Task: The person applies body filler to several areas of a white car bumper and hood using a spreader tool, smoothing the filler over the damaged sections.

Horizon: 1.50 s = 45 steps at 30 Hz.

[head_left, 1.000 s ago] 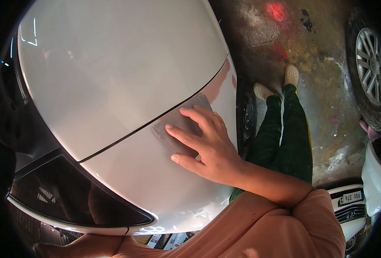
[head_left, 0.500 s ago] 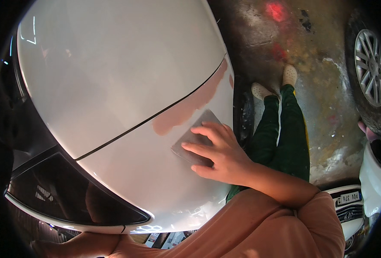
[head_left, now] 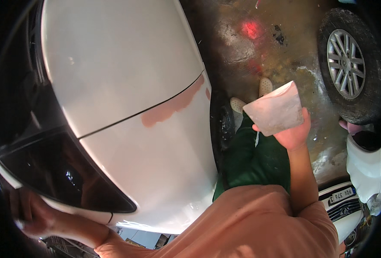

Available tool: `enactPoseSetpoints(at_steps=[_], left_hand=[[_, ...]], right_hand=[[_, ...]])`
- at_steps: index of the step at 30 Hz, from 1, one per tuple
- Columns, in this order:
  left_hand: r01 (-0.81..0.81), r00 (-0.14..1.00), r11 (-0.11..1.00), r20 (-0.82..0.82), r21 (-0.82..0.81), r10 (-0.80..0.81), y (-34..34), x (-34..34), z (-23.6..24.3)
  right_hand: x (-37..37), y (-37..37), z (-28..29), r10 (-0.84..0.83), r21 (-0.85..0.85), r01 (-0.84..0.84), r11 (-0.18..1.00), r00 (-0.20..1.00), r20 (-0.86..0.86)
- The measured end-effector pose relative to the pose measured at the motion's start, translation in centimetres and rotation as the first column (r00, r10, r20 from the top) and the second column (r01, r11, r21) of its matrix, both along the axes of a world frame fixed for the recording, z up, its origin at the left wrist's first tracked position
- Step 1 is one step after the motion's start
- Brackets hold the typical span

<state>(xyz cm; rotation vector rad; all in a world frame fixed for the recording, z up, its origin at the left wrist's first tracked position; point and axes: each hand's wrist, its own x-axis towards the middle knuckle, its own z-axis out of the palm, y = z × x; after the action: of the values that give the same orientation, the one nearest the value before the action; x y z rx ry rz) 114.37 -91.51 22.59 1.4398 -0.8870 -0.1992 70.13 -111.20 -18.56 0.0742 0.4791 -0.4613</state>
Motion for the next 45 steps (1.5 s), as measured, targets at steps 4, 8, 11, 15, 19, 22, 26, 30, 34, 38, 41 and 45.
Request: enactPoseSetpoints(at_steps=[4,8,11,15,19,22,26,30,34,38,41,45], left_hand=[[-0.036,0.993,0.996,-0.108,0.082,0.045,1.8,2.3,0.4],[-0.197,0.963,0.973,-0.163,0.118,0.215,3.1,-1.0,0.3],[-0.018,0.872,1.000,-0.490,0.009,0.020,0.1,-8.8,-5.5],[-0.039,0.715,0.992,-0.689,0.124,0.114,-5.7,-20.9,-13.1],[-0.129,0.388,0.992,-0.920,-0.006,0.045,-9.6,-29.2,-16.9],[-0.122,0.326,0.992,-0.945,-0.021,0.020,-12.2,-31.4,-17.5],[-0.194,0.277,0.981,-0.959,0.004,0.058,-12.1,-32.2,-19.6],[-0.326,0.333,0.945,-0.933,0.022,0.137,-9.2,-32.0,-19.5],[-0.412,0.337,0.893,-0.881,0.180,0.333,-4.5,-34.1,-25.4],[-0.617,0.205,0.747,-0.866,0.248,0.457,-2.7,-36.3,-28.1],[-0.658,0.148,0.689,-0.845,0.304,0.514,-1.1,-37.6,-30.8],[-0.708,0.065,0.617,-0.838,0.345,0.542,-0.4,-38.8,-32.4]], right_hand=[[-0.9,-2.2,3.4,-0.067,-0.013,0.070,0.997,0.984,0.163],[-1.3,-4.6,8.2,0.077,-0.351,-0.100,0.931,0.994,-0.079],[-1.2,-5.0,11.3,-0.085,-0.566,-0.078,0.820,0.963,-0.255],[-0.9,-2.7,18.6,-0.253,-0.905,-0.324,0.274,0.884,-0.393],[0.2,-2.5,25.3,-0.044,-0.916,-0.176,-0.360,0.984,-0.172],[-0.8,-4.0,23.2,-0.102,-0.859,-0.176,-0.480,0.984,-0.144],[-2.5,-8.0,19.6,-0.136,-0.684,-0.403,-0.608,0.902,-0.410],[-2.4,-11.7,12.7,-0.083,-0.589,-0.647,-0.484,0.704,-0.705],[4.5,-10.4,9.3,0.034,-0.644,-0.668,-0.374,0.684,-0.729],[14.2,-5.5,9.6,0.084,-0.677,-0.481,-0.556,0.778,-0.622],[18.8,-2.5,9.6,0.117,-0.713,-0.402,-0.574,0.822,-0.557],[21.7,-0.4,9.1,0.108,-0.747,-0.286,-0.601,0.896,-0.430]])
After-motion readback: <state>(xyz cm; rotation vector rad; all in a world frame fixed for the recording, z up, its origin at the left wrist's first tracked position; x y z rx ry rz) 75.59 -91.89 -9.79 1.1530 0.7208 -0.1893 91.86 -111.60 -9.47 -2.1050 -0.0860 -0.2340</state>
